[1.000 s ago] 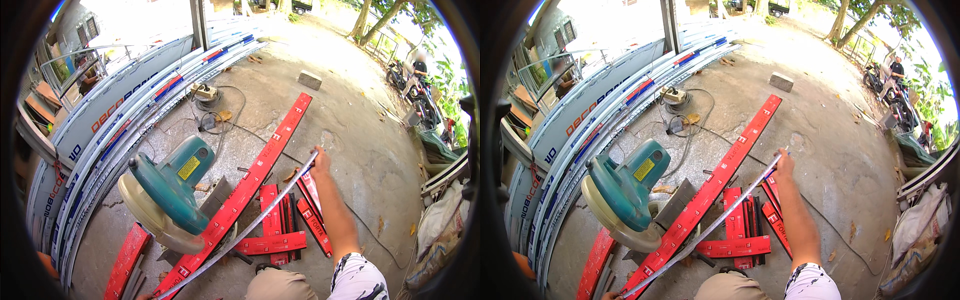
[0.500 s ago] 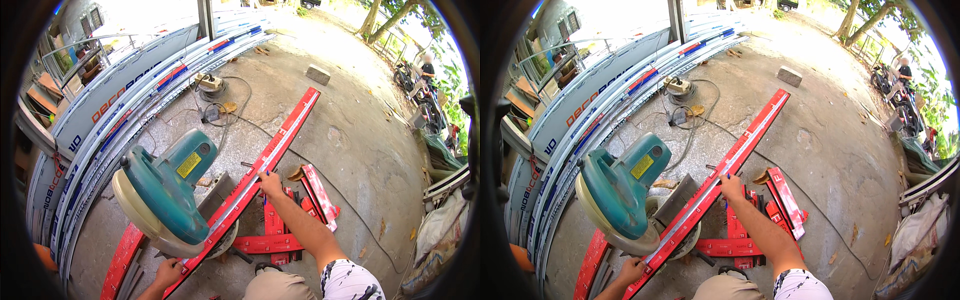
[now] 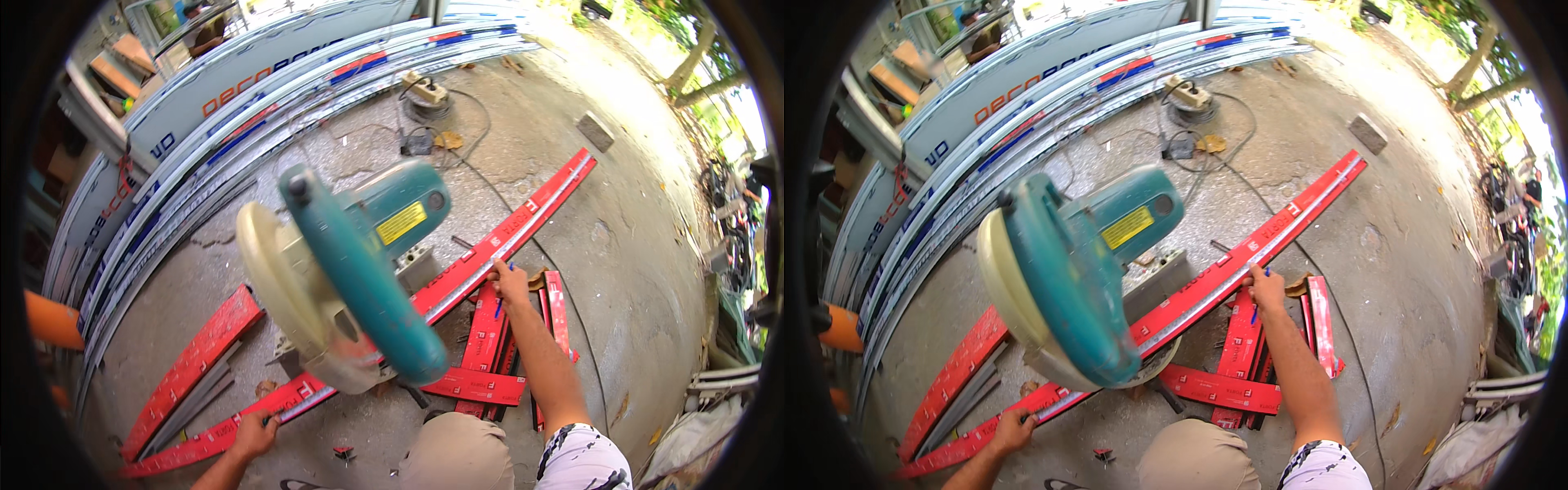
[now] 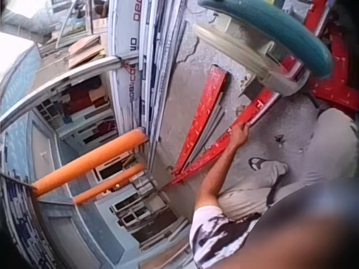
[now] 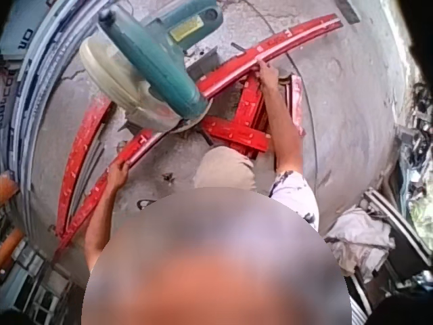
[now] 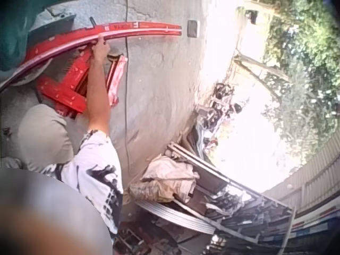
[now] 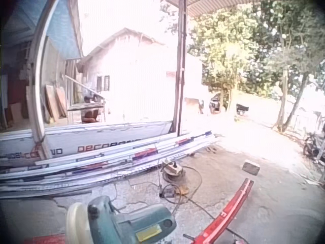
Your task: The person measures and cuts red aluminum profiles using a tape measure, pen, and a miter saw. They repeatedly measure, mark, and cut the profiles to length, then place the cut pieces aside.
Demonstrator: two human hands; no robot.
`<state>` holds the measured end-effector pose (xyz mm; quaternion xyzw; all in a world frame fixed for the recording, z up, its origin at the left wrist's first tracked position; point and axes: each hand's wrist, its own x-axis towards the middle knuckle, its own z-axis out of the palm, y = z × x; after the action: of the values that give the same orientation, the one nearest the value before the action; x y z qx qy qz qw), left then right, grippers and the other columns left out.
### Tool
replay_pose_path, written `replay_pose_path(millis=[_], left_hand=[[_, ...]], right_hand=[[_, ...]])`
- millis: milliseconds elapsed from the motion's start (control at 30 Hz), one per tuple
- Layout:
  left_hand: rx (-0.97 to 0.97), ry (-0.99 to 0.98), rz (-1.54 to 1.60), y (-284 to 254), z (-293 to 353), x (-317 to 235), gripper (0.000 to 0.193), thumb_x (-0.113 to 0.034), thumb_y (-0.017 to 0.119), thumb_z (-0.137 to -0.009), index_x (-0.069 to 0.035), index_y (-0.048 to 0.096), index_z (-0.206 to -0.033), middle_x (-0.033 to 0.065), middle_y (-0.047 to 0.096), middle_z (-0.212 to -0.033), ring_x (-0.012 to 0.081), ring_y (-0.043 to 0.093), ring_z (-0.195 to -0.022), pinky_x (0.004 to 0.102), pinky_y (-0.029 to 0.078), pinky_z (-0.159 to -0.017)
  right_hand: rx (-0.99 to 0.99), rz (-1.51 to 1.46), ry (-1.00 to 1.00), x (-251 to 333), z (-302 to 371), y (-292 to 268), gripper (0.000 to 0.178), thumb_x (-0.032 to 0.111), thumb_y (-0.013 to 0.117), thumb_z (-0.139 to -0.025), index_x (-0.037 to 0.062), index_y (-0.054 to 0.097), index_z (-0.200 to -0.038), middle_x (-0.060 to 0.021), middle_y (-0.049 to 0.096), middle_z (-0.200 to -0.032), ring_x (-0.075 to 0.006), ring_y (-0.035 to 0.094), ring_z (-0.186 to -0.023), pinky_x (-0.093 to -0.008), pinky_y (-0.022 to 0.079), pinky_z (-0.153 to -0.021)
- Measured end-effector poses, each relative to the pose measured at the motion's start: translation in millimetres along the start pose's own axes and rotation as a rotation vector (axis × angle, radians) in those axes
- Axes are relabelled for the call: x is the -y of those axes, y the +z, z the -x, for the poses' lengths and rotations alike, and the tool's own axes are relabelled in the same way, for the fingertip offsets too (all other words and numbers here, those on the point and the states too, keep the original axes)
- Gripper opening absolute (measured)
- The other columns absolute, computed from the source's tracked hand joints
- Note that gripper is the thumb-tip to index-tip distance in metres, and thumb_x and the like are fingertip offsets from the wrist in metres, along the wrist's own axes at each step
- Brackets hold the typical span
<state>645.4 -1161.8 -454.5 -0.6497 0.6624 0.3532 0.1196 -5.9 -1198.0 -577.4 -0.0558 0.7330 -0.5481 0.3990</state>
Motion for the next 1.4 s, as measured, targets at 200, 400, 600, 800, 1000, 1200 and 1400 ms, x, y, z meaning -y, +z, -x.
replay_pose_path(millis=[200,400,600,800,1000,1200,1400], left_hand=[[0.032,-0.118,-0.072,-11.3,12.6,99.6,0.049,-0.048,0.063,-0.098,-0.002,0.077,-0.108,0.0277,0.073,-0.101,0.0425,0.072,-0.099,0.0499,0.055,-0.088],[-0.114,-0.255,-0.143,-17.4,36.9,177.2,0.053,-0.056,0.064,-0.096,-0.006,0.078,-0.109,0.024,0.074,-0.106,0.0432,0.07,-0.104,0.0521,0.054,-0.092],[-0.201,-0.169,-0.121,-9.9,38.0,190.9,0.051,-0.055,0.065,-0.096,-0.006,0.077,-0.104,0.0231,0.074,-0.101,0.044,0.069,-0.1,0.0526,0.054,-0.088],[-0.209,-0.164,-0.163,-11.1,38.1,189.2,0.052,-0.055,0.064,-0.097,-0.004,0.076,-0.095,0.0244,0.073,-0.096,0.0442,0.069,-0.095,0.0531,0.053,-0.085],[-0.198,-0.179,-0.177,-10.0,40.5,184.8,0.051,-0.055,0.063,-0.097,-0.005,0.075,-0.097,0.0223,0.074,-0.1,0.0427,0.069,-0.1,0.0527,0.053,-0.089],[-0.241,-0.175,-0.152,1.2,38.2,198.8,0.053,-0.055,0.063,-0.098,-0.004,0.074,-0.096,0.0244,0.073,-0.098,0.0453,0.069,-0.096,0.0535,0.053,-0.086],[-0.208,-0.091,-0.101,-8.4,32.1,202.1,0.058,-0.059,0.066,-0.094,-0.002,0.075,-0.105,0.0272,0.072,-0.103,0.0453,0.068,-0.1,0.0514,0.053,-0.086]], right_hand=[[0.133,-0.192,0.071,-10.8,36.5,-21.2,0.022,0.021,0.057,-0.104,0.0027,0.062,-0.116,-0.0088,0.07,-0.087,-0.01,0.057,-0.059,-0.0251,0.042,-0.047],[0.395,-0.076,0.094,0.6,134.5,6.8,0.058,0.01,0.056,-0.099,0.0036,0.033,-0.152,-0.0139,0.069,-0.095,-0.0154,0.064,-0.067,-0.0303,0.054,-0.055],[0.8,-0.078,0.197,-23.9,178.0,77.8,0.039,0.007,0.057,-0.099,0.0066,0.049,-0.137,-0.0164,0.073,-0.104,-0.0226,0.073,-0.077,-0.0343,0.057,-0.06],[1.249,0.12,-0.118,-56.8,242.3,149.9,0.043,0.02,0.073,-0.093,0.0035,0.05,-0.126,-0.0225,0.065,-0.138,-0.0341,0.061,-0.133,-0.0488,0.046,-0.109],[1.177,1.1,-1.369,-81.9,265.4,207.1,0.057,0.032,0.081,-0.084,0.0062,0.052,-0.127,-0.0209,0.053,-0.15,-0.0398,0.046,-0.143,-0.0554,0.033,-0.118],[1.286,1.189,-1.421,-71.3,253.3,216.6,0.058,0.029,0.08,-0.079,0.0049,0.056,-0.126,-0.0188,0.062,-0.129,-0.0385,0.055,-0.128,-0.0517,0.043,-0.11],[1.204,1.235,-1.662,-75.0,237.5,215.2,0.032,0.02,0.064,-0.087,0.0042,0.058,-0.115,-0.0174,0.063,-0.117,-0.0349,0.06,-0.114,-0.0457,0.053,-0.093]])
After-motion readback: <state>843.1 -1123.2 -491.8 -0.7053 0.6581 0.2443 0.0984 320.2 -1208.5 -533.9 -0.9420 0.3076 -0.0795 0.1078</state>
